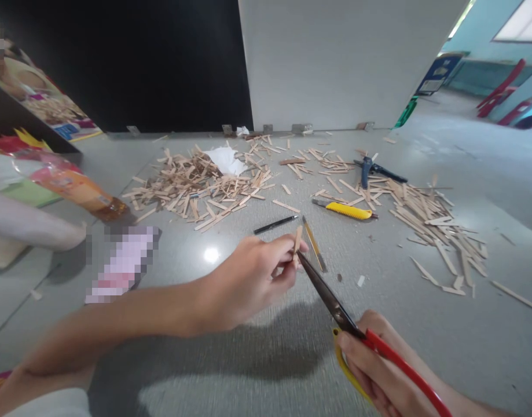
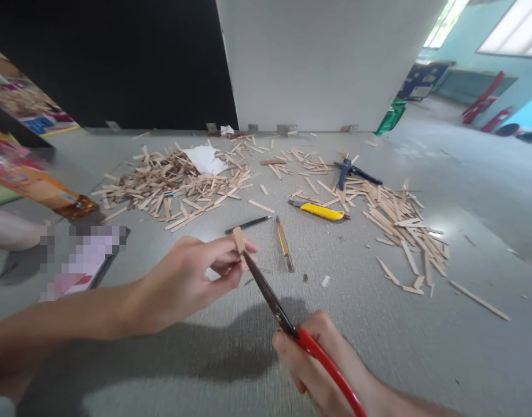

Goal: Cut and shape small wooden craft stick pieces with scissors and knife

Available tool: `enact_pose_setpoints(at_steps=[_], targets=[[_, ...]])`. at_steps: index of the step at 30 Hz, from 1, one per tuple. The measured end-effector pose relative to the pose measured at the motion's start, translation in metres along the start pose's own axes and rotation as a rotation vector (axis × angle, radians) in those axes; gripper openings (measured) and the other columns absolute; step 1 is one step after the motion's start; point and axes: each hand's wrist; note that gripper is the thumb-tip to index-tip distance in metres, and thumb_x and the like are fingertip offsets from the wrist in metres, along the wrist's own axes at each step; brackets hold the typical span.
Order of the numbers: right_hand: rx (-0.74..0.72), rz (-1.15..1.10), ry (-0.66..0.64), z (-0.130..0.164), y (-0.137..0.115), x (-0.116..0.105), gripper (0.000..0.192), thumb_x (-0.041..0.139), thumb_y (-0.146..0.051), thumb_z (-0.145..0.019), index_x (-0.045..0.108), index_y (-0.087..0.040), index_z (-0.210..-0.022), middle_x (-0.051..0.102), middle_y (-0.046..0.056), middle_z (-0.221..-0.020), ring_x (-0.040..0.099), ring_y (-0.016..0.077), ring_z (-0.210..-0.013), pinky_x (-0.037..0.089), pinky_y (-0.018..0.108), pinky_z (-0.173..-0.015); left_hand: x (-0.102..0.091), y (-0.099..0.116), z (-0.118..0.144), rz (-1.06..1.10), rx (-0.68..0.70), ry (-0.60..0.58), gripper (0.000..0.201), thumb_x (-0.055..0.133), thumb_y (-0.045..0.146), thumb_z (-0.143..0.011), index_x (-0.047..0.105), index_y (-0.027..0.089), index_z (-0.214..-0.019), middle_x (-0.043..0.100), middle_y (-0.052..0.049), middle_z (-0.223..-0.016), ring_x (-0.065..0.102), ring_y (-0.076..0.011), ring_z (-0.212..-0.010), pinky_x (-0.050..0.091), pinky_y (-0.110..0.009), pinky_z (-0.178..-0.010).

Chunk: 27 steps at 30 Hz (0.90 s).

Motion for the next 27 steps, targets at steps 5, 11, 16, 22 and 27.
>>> enact_pose_setpoints(at_steps=[5,11,16,22,27], targets=[[0.135,-0.132,-0.056,-0.001,-0.001,0.001,0.083,0.043,-0.1,-0.088,0.04,-0.026,-0.05,0.029,-0.009,-0.035,0.025,0.0046,-0.028,0.02,0.018,-0.029,-0.013,0.0,-0.01,0.085,-0.084,-0.132,0.016,0.055,0.012,-0.099,0.071,0.015,-0.1,0.079,-0.002,-0.071,0.069,-0.0129,-0.057,0.052,-0.022,-0.059],[0.233,-0.189,-0.018,-0.004,0.005,0.0,0.085,0.047,-0.105,-0.079,0.04,-0.027,-0.046,0.028,-0.008,-0.03,0.023,0.0057,-0.025,0.02,0.019,-0.026,-0.031,-0.002,-0.021,0.227,-0.168,-0.298,0.014,0.057,0.015,-0.099,0.07,0.016,-0.097,0.078,-0.002,-0.073,0.073,-0.0136,-0.059,0.057,-0.021,-0.059],[0.168,-0.201,-0.068,-0.001,0.011,0.0,0.084,0.048,-0.106,-0.078,0.041,-0.026,-0.051,0.028,-0.01,-0.034,0.024,0.0056,-0.027,0.02,0.02,-0.029,-0.036,-0.004,-0.024,0.32,-0.233,-0.365,0.011,0.062,0.014,-0.098,0.072,0.016,-0.104,0.081,-0.004,-0.081,0.077,-0.0141,-0.062,0.064,-0.022,-0.061],[0.067,-0.141,0.074,0.006,0.013,-0.002,0.076,0.046,-0.097,-0.089,0.053,-0.023,-0.075,0.049,-0.005,-0.055,0.04,0.0094,-0.044,0.039,0.025,-0.048,-0.017,0.001,-0.019,0.591,-0.361,-0.221,0.014,0.066,0.013,-0.096,0.069,0.015,-0.11,0.08,-0.004,-0.083,0.082,-0.0197,-0.081,0.071,-0.026,-0.064],[-0.026,-0.098,0.051,0.009,0.025,-0.007,0.066,0.048,-0.083,-0.1,0.055,-0.023,-0.076,0.052,-0.004,-0.061,0.044,0.0113,-0.05,0.046,0.028,-0.055,-0.01,0.006,-0.017,0.639,-0.383,-0.157,0.015,0.069,0.014,-0.094,0.07,0.014,-0.109,0.08,-0.005,-0.083,0.082,-0.0208,-0.082,0.072,-0.026,-0.064]])
Point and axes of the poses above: each hand's wrist, its own z-axis away from the middle knuckle, its own x-axis out of the palm, y = z × x
